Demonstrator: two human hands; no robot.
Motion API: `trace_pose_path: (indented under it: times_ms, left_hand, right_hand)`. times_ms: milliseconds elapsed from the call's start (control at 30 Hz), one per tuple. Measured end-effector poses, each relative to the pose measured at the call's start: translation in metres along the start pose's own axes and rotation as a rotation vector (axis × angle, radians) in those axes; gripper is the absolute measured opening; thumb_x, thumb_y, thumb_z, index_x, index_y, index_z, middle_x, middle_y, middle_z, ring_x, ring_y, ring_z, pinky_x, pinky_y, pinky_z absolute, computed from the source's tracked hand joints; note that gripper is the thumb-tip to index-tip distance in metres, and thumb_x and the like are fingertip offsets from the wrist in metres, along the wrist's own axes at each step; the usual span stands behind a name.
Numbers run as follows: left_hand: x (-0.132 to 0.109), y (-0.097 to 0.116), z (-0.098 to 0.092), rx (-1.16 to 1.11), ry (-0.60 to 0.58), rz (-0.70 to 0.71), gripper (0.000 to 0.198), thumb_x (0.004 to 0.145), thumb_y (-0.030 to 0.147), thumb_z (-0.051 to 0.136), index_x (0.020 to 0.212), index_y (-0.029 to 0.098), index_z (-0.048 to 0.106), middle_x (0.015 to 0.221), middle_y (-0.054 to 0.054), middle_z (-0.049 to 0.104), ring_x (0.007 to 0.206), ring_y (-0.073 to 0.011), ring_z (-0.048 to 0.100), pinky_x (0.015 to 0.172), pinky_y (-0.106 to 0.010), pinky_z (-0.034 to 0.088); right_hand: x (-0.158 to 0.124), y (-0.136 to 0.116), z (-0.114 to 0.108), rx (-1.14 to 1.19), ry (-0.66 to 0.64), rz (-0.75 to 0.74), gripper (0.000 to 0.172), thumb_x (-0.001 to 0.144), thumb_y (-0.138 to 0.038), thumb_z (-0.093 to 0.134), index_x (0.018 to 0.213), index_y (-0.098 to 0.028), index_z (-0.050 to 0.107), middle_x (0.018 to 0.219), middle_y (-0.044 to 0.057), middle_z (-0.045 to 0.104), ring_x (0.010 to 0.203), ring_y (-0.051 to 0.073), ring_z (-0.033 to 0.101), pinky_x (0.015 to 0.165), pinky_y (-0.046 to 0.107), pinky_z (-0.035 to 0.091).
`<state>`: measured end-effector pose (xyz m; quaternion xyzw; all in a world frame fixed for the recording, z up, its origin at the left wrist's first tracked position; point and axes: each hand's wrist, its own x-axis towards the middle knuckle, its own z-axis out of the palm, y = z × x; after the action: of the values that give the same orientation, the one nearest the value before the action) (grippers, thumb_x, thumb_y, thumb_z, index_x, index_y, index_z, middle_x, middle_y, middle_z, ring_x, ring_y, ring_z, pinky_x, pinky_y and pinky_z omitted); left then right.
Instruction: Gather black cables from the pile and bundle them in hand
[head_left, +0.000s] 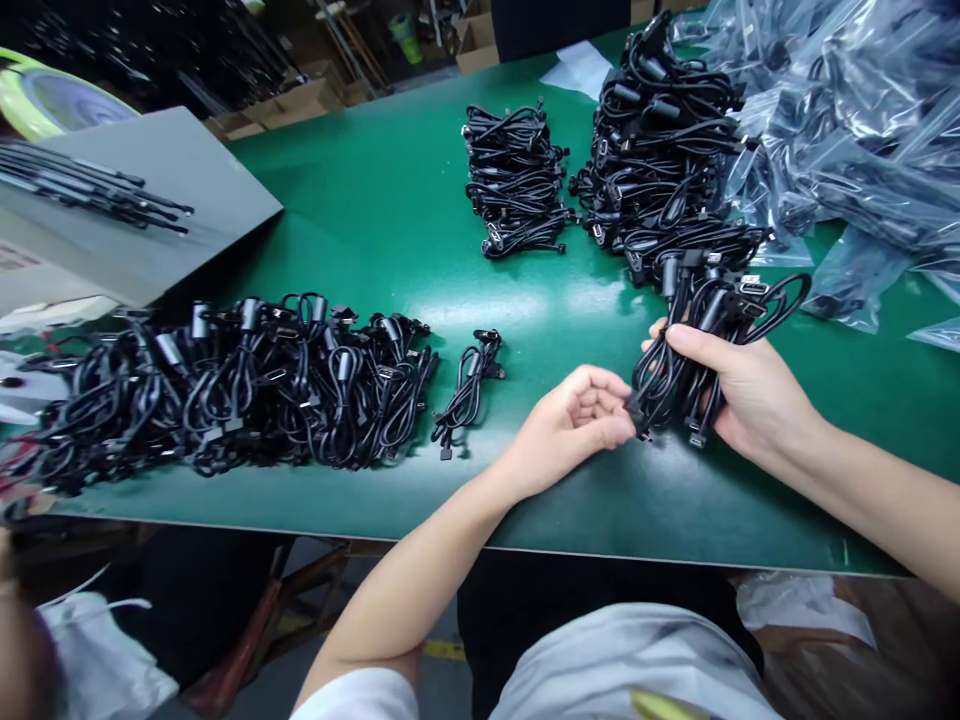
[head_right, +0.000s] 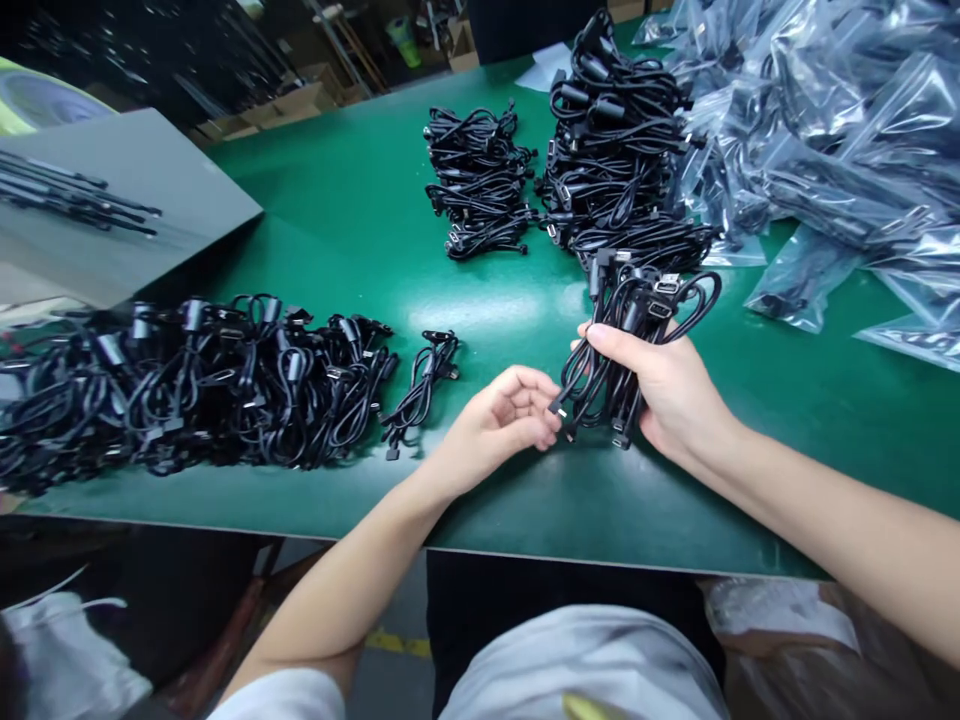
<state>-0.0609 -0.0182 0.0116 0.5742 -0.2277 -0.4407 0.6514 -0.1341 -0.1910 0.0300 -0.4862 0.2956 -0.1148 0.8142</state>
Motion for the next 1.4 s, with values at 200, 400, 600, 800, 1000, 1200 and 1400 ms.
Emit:
trace_pose_path:
  times_ms: [200,400,600,800,1000,1200,1400]
  left_hand:
    - [-0.002,0.002,0.004,0.044,-0.032,-0.078,0.033,0.082,0.044,0.074,0.088,0.014,0.060,0.074,0.001,0.061,0.064,-0.0080,0.055,0.064,-0.023,0.046]
    - [-0.001,-0.002,-0.003,-0.115,-0.119,-0.093,0.038,0.092,0.051,0.060,0.091,0.012,0.063,0.071,-0.002,0.062,0.059,-0.0085,0.055,0.059,-0.022,0.044]
    - [0.000,-0.002,-0.003,-0.146,-0.118,-0.101,0.038,0.092,0.050,0.061,0.090,0.012,0.064,0.071,-0.002,0.063,0.060,-0.0088,0.056,0.060,-0.022,0.044]
    - [-0.001,-0.001,-0.002,-0.122,-0.107,-0.122,0.039,0.090,0.052,0.062,0.090,0.013,0.064,0.072,-0.002,0.063,0.060,-0.0093,0.056,0.061,-0.022,0.045]
    - [0.001,-0.005,-0.005,-0.066,-0.107,-0.124,0.043,0.089,0.056,0.060,0.091,0.014,0.063,0.071,-0.002,0.062,0.059,-0.0096,0.054,0.059,-0.022,0.044]
    - [-0.006,0.004,0.004,0.336,-0.048,-0.131,0.038,0.096,0.052,0.051,0.089,0.017,0.063,0.074,-0.001,0.061,0.066,-0.0114,0.054,0.066,-0.024,0.045]
    - [-0.015,0.014,-0.029,0.895,0.138,-0.093,0.035,0.089,0.061,0.050,0.101,0.030,0.064,0.091,0.000,0.071,0.086,-0.0264,0.067,0.078,-0.039,0.053]
  right_hand:
    - [-0.001,0.002,0.000,0.009,-0.010,0.019,0.014,0.074,-0.024,0.084,0.083,-0.018,0.075,0.081,0.001,0.074,0.067,0.015,0.069,0.062,0.025,0.060]
    - [0.000,0.006,0.000,-0.012,-0.007,0.123,0.014,0.075,-0.029,0.082,0.081,-0.017,0.074,0.072,0.003,0.073,0.057,0.018,0.068,0.054,0.029,0.059]
    - [0.000,0.005,0.000,-0.029,-0.014,0.148,0.013,0.076,-0.029,0.078,0.079,-0.018,0.073,0.070,0.004,0.072,0.055,0.020,0.068,0.052,0.033,0.060]
    - [0.000,0.007,-0.001,-0.010,-0.038,0.148,0.013,0.077,-0.030,0.079,0.078,-0.019,0.072,0.070,0.003,0.072,0.055,0.020,0.068,0.053,0.032,0.060]
    - [0.005,0.011,-0.003,0.031,-0.023,0.155,0.014,0.075,-0.029,0.081,0.078,-0.018,0.073,0.071,0.002,0.073,0.058,0.018,0.068,0.055,0.030,0.058]
    - [0.004,0.016,-0.006,0.184,-0.101,0.205,0.016,0.067,-0.025,0.085,0.069,-0.016,0.072,0.067,0.001,0.072,0.058,0.012,0.064,0.061,0.023,0.054]
    - [0.020,0.024,-0.006,0.175,-0.138,0.236,0.020,0.062,-0.022,0.088,0.073,-0.015,0.073,0.071,0.004,0.073,0.062,0.015,0.067,0.066,0.029,0.058]
